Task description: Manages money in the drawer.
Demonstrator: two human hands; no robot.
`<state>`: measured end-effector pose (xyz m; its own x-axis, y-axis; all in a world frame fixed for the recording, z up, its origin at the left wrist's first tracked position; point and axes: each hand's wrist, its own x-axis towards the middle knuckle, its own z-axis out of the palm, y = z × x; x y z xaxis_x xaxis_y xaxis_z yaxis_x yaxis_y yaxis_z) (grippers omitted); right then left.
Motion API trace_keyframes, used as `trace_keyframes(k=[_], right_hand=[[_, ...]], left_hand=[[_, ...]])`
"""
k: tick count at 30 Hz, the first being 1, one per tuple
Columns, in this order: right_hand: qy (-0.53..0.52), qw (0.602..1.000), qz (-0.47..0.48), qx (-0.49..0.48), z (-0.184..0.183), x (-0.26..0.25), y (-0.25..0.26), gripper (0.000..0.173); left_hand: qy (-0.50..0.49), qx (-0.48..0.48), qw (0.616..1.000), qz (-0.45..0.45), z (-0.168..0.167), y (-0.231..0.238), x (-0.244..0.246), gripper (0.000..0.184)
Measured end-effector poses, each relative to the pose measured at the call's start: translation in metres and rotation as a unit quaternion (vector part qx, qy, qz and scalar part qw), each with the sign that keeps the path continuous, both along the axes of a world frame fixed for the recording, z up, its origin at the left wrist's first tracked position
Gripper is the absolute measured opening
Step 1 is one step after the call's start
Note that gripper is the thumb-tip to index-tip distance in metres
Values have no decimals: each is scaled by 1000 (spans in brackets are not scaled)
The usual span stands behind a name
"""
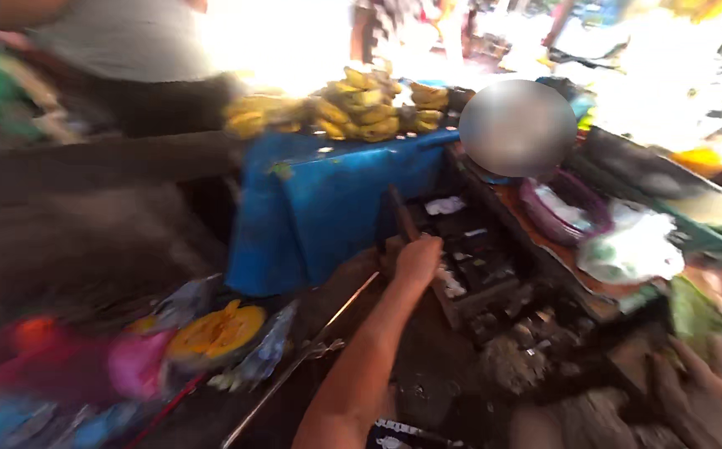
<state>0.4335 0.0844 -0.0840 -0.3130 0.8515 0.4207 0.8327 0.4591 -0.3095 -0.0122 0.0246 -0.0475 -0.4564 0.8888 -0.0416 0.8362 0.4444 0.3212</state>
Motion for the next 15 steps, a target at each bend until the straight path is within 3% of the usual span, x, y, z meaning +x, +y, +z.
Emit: trace_keyframes(k=[3,15], right_hand=[[-1,999,-14,43,-1,-5,-2,43],[-24,999,-8,20,-5,-1,-1,42]], left_hand=[[29,15,999,-3,-6,4,3,30],[-2,26,1000,15,-1,8,5,30]])
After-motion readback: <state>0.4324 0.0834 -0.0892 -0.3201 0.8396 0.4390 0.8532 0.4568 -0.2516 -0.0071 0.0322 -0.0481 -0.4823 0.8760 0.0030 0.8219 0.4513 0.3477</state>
